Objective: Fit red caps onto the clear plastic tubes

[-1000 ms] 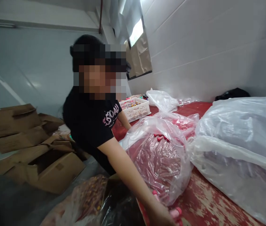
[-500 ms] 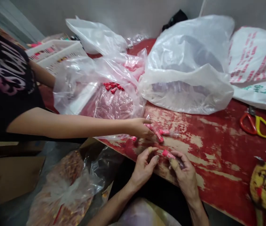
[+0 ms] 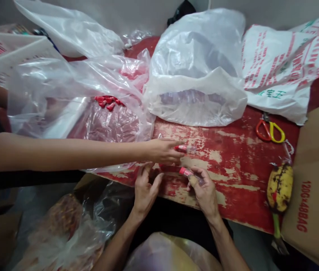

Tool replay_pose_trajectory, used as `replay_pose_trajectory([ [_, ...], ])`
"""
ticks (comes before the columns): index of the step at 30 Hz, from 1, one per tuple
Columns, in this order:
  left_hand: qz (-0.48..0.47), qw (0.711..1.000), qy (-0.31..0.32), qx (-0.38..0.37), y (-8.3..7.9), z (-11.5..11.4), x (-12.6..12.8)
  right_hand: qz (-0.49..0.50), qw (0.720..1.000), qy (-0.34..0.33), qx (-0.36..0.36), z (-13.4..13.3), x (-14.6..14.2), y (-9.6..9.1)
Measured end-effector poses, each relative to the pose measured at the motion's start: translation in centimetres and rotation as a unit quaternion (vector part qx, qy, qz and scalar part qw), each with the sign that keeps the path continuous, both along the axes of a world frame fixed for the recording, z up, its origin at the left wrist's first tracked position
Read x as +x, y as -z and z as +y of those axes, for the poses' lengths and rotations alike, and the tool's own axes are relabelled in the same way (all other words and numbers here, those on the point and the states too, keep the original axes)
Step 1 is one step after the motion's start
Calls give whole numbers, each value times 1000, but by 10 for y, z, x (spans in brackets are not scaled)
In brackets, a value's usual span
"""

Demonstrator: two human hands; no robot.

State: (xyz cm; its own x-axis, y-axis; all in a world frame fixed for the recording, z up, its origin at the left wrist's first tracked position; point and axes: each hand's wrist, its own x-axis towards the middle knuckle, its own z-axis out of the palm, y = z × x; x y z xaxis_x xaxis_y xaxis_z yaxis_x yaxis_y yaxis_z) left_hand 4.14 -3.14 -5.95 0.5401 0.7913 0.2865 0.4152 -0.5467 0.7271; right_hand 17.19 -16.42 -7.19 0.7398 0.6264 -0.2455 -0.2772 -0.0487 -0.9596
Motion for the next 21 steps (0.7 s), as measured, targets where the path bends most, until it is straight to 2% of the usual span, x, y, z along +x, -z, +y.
replay_pose_trajectory([
  [3, -17, 1000, 11, 5, -4, -1, 6, 20, 999, -5, 34, 0, 3, 3],
  [6, -55, 998, 17, -34, -10, -8, 9, 16, 999, -25, 43, -2, 5, 3],
  [10, -69, 979, 57, -181, -17, -18, 11, 10, 998, -53, 33, -4, 4, -3],
  [14, -87, 934, 102, -330, -21, -25, 16, -53, 995, -79, 24, -6, 3, -11],
  [17, -93, 926, 120, -346, -22, -25, 18, -112, 989, -90, 32, -8, 4, -15],
  [21, -87, 923, 129, -353, -20, -23, 20, -141, 984, -103, 42, -8, 4, -16],
])
